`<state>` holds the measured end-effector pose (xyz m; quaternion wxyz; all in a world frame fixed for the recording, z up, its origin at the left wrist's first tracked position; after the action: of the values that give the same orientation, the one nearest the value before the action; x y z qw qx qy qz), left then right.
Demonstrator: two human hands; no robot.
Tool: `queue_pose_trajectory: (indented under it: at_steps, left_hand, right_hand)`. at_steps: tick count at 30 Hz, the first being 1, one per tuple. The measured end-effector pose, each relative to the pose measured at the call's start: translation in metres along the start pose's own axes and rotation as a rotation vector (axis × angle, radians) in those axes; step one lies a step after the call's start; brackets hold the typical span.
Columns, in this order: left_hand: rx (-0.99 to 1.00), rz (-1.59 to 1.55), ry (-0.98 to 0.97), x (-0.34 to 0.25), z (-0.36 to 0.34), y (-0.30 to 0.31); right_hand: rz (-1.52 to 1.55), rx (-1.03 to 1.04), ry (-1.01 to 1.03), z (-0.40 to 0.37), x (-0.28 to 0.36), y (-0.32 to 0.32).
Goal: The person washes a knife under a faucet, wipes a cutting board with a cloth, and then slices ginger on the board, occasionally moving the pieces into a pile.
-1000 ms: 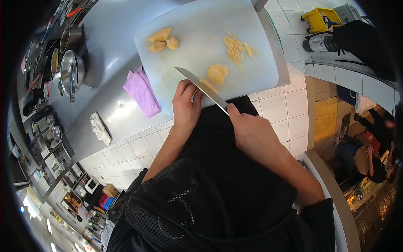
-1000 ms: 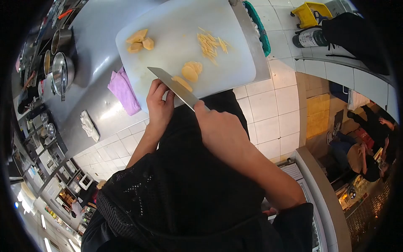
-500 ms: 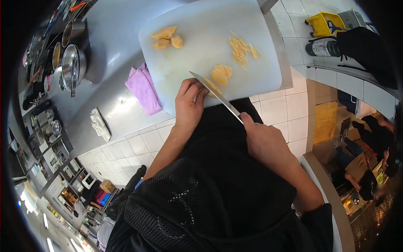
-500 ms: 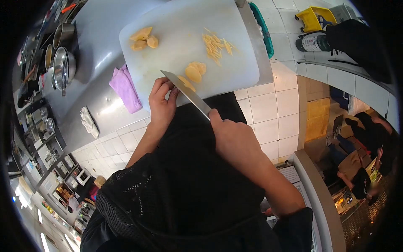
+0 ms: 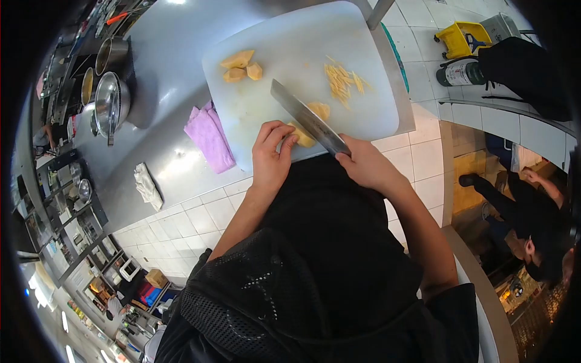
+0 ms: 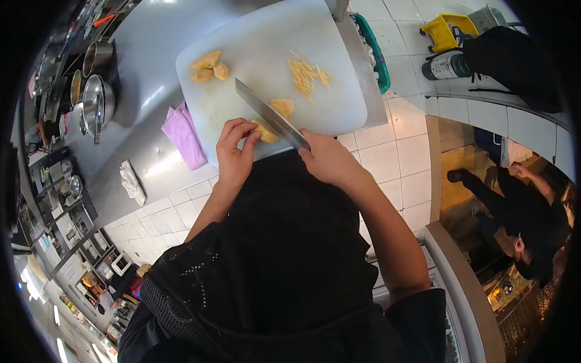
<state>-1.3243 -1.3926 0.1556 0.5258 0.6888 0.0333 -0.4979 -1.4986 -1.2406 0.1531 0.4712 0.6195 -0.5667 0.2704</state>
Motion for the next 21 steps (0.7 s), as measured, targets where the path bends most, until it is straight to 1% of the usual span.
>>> queue_pose_trajectory:
  at_steps: [1, 2, 4, 5, 7, 8, 9, 11, 14, 16, 19, 21]
  left_hand:
    - [-0.002, 0.002, -0.009, 0.000, 0.000, 0.000]
    - [0.006, 0.004, -0.007, 0.002, -0.001, -0.001]
    - [0.019, 0.009, -0.011, 0.003, 0.000, -0.003]
    - [0.009, 0.038, -0.019, 0.002, -0.001, -0.003]
    - [0.001, 0.066, -0.028, 0.000, -0.002, -0.004]
    - [-0.005, 0.058, -0.028, -0.001, -0.002, -0.004]
    - [-0.013, 0.052, -0.026, -0.001, -0.003, -0.003]
    - [-0.010, 0.069, -0.026, 0.001, -0.004, -0.004]
    - [-0.018, 0.083, -0.041, 0.002, -0.004, -0.004]
    - [-0.029, 0.081, -0.063, -0.002, -0.005, -0.003]
    - [-0.065, 0.067, -0.039, -0.006, -0.001, 0.004]
    - [-0.212, 0.232, -0.266, -0.030, 0.006, 0.024]
  right_hand:
    - [0.072, 0.005, 0.039, 0.001, -0.007, 0.001]
    - [0.073, -0.003, 0.042, -0.001, 0.001, 0.001]
    - [-0.189, 0.007, -0.086, -0.010, 0.027, -0.007]
    - [-0.183, 0.003, -0.088, -0.012, 0.035, -0.014]
    - [-0.295, 0.071, -0.118, -0.016, 0.044, -0.026]
    - [-0.330, 0.017, -0.029, -0.019, 0.044, -0.027]
    - [-0.328, 0.017, -0.026, -0.019, 0.040, -0.026]
    - [-0.284, -0.045, 0.082, -0.021, 0.043, -0.021]
    - [-0.327, -0.012, 0.087, -0.028, 0.054, -0.013]
    - [-0.335, -0.004, 0.070, -0.023, 0.045, -0.015]
    - [-0.335, -0.016, 0.057, -0.016, 0.034, -0.020]
    - [-0.319, -0.028, 0.037, -0.018, 0.034, -0.020]
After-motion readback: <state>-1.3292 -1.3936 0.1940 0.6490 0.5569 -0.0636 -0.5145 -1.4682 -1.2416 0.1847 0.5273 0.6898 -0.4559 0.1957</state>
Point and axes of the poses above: each hand's wrist, its own z-axis towards the middle knuckle, its own y-axis out of the back of the hand, x = y × z, the point moved 4 cm from there along z, towards the middle knuckle, and after that the axes turned 14 degrees about z, right-handed, at the moved point
